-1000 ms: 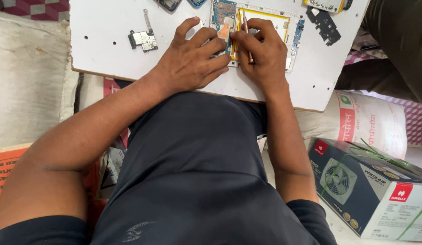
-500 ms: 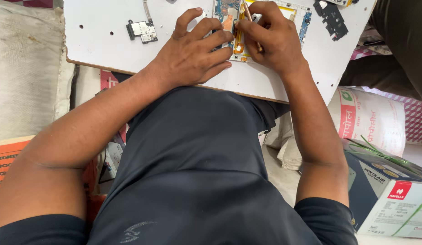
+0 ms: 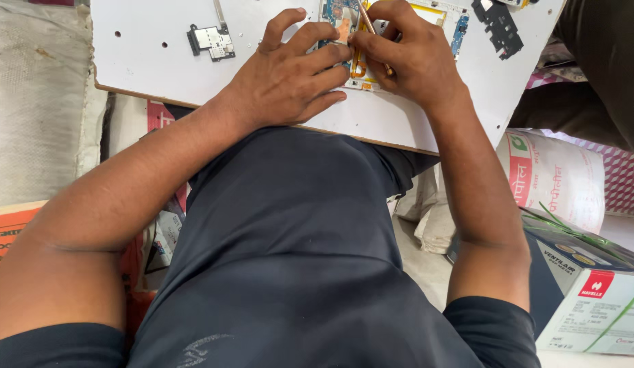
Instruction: The person uses a small screwdriver to work on a disassembled mobile phone motherboard placed on a white board on their lap. They repeatedly probe and adjust small components and connectors on the circuit board while other phone parts lie nearby.
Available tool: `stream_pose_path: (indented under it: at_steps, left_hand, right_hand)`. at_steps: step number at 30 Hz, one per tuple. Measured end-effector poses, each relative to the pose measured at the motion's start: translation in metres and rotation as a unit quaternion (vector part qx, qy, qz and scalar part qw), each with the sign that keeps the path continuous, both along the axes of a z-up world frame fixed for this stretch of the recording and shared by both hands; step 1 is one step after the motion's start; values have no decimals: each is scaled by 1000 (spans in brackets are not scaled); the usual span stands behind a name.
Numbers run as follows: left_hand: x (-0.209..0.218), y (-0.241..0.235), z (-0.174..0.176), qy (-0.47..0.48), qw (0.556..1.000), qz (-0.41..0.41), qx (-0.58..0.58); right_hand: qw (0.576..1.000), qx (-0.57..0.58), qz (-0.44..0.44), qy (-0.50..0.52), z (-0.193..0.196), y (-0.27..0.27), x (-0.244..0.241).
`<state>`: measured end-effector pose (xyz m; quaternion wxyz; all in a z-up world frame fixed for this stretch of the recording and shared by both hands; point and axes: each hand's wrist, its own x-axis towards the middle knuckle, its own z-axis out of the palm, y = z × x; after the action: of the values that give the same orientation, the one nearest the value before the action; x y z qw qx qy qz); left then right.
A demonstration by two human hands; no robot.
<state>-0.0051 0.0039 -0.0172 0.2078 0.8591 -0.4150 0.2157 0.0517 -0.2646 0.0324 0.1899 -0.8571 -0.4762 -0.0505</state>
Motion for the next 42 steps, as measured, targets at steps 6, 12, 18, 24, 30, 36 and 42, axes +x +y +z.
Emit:
stream_pose_path:
  at_steps: [6,12,18,24,30,36,42]
  left_hand:
    - [1,2,-1,56,996,19,-69]
    - [5,2,7,94,987,56,-120]
    - [-1,3,1,105,987,74,-99]
    - [1,1,3,98,987,76,-99]
    - [-1,1,-6,119,984,74,-111]
    - [-3,1,-3,141,981,77,-112]
    - [2,-1,1,101,982,77,-137]
  right_hand:
    - [1000,-3,0,-14,0,-1,-1]
    - [999,28,-39,-26,-6,-3,-10]
    - [995,80,-45,-30,-17,-10,-14]
    - [996,36,-27,-71,-3,0,-16]
    - [997,9,-13,-80,2,6,-14]
    - [998,-12,-22,-52,6,4,-18]
    - [970,202,-124,59,-16,-6,-23]
